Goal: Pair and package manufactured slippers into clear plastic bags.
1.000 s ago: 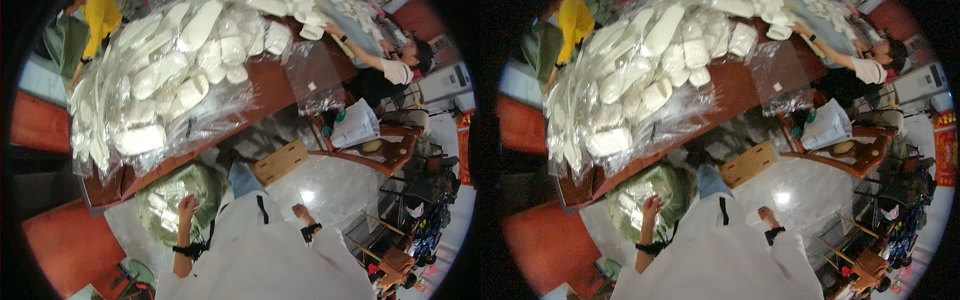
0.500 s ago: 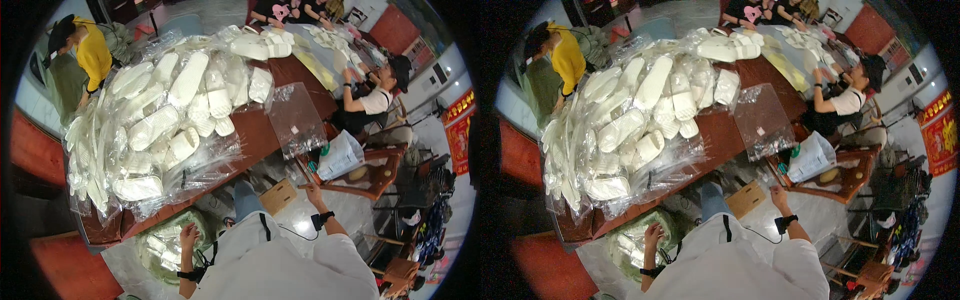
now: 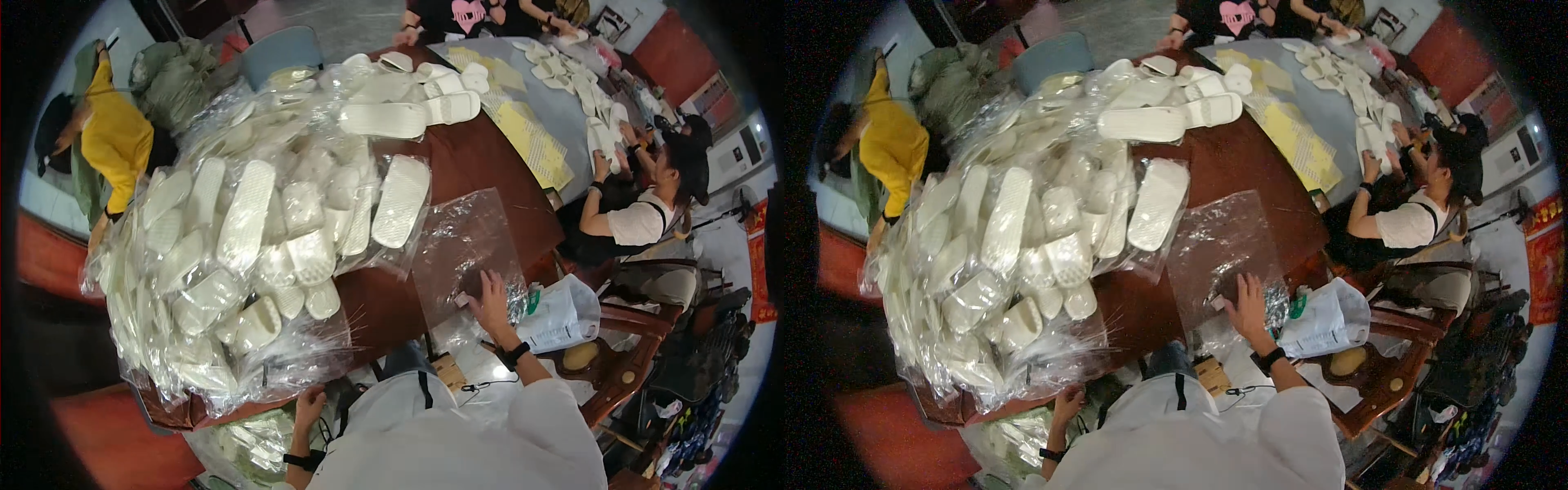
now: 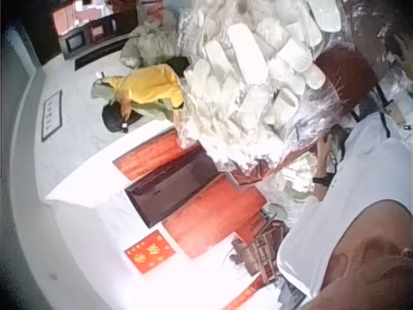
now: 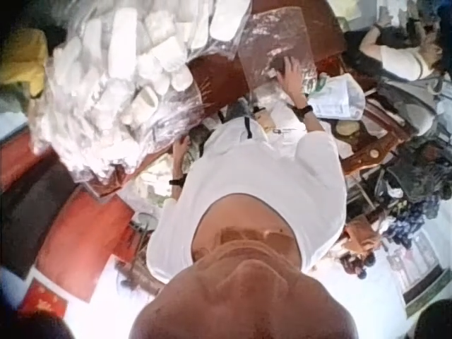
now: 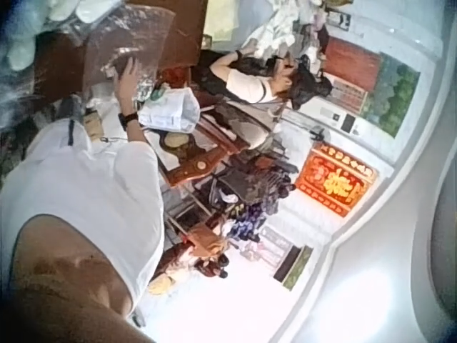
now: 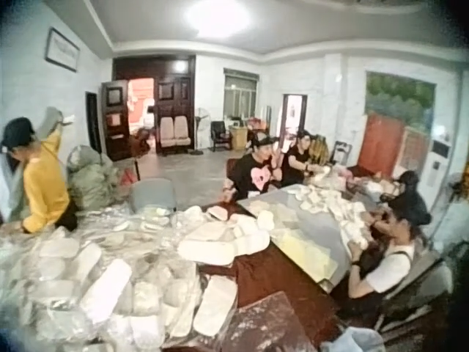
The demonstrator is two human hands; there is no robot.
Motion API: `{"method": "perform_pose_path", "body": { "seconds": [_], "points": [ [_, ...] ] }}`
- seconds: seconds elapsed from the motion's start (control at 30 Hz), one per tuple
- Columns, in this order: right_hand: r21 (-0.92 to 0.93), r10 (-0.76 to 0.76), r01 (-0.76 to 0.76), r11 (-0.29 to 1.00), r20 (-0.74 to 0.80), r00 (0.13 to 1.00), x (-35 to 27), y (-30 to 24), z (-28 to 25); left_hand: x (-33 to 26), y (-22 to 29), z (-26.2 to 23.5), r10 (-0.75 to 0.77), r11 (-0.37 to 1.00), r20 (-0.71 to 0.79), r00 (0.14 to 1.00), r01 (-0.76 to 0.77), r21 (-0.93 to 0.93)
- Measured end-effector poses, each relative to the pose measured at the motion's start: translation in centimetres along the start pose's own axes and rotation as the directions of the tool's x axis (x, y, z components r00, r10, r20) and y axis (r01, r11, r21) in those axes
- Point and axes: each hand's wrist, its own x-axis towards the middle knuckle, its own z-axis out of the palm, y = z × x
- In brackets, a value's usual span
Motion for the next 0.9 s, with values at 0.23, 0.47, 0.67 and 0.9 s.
{"method": "perform_pose_path", "body": {
  "seconds": [0.23,0.47,0.67,0.9],
  "points": [
    [0.057,0.044,-0.045,0.997,0.017,0.999,3.3,0.1,-0.2,2.6,3.9,2.4,-0.143,0.987,0.173,0.974,0.126,0.103],
    [0.522,-0.328,-0.04,0.852,0.591,0.737,-8.0,0.0,-0.2,3.6,2.1,2.6,-0.207,0.966,0.377,0.903,0.126,0.227],
    [-0.069,0.121,-0.103,0.992,0.728,0.675,-24.2,12.9,13.0,7.0,-12.2,3.0,-0.551,0.755,0.56,0.62,0.655,0.018],
    [0.136,-0.227,0.212,0.968,0.837,0.498,-14.4,18.1,32.6,15.9,-16.1,-1.1,-0.25,0.846,0.302,0.92,0.36,-0.394]
  ]
}}
